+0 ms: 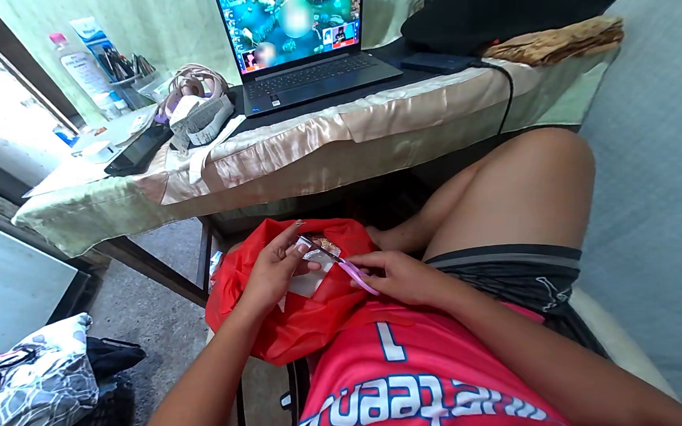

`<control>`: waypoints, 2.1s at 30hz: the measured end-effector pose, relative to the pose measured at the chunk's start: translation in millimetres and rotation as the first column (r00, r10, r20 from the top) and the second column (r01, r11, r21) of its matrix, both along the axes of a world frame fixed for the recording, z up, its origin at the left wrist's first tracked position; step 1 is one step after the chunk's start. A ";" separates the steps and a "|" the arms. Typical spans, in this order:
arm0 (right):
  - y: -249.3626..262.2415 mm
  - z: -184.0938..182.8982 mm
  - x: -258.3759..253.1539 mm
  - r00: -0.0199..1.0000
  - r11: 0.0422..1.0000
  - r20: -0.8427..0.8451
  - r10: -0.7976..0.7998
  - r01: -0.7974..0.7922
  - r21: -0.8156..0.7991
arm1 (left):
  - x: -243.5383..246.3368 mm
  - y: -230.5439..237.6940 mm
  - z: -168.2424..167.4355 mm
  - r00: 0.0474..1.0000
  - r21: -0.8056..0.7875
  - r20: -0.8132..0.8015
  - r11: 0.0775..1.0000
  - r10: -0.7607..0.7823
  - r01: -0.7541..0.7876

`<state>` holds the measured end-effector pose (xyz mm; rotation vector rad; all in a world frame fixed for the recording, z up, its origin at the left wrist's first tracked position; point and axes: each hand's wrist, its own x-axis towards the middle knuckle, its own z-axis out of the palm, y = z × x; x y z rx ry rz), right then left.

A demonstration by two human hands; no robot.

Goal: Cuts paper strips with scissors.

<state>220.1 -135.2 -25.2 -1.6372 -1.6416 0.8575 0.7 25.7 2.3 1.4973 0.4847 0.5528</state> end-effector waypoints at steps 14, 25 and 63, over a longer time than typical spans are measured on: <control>0.4 1.2 2.4 1.000 0.999 -0.009 0.012 -0.012 -0.046 | 0.2 -0.1 0.8 1.000 -0.001 -0.001 1.000 -0.004 0.004; 1.4 2.5 0.8 0.999 0.999 0.025 0.031 -0.030 -0.041 | 0.2 0.8 -1.0 1.000 0.003 -0.005 1.000 0.000 0.000; 0.8 2.2 -1.0 0.999 0.998 0.007 0.046 -0.045 -0.036 | 0.1 0.9 -1.6 1.000 0.007 0.010 1.000 -0.021 0.021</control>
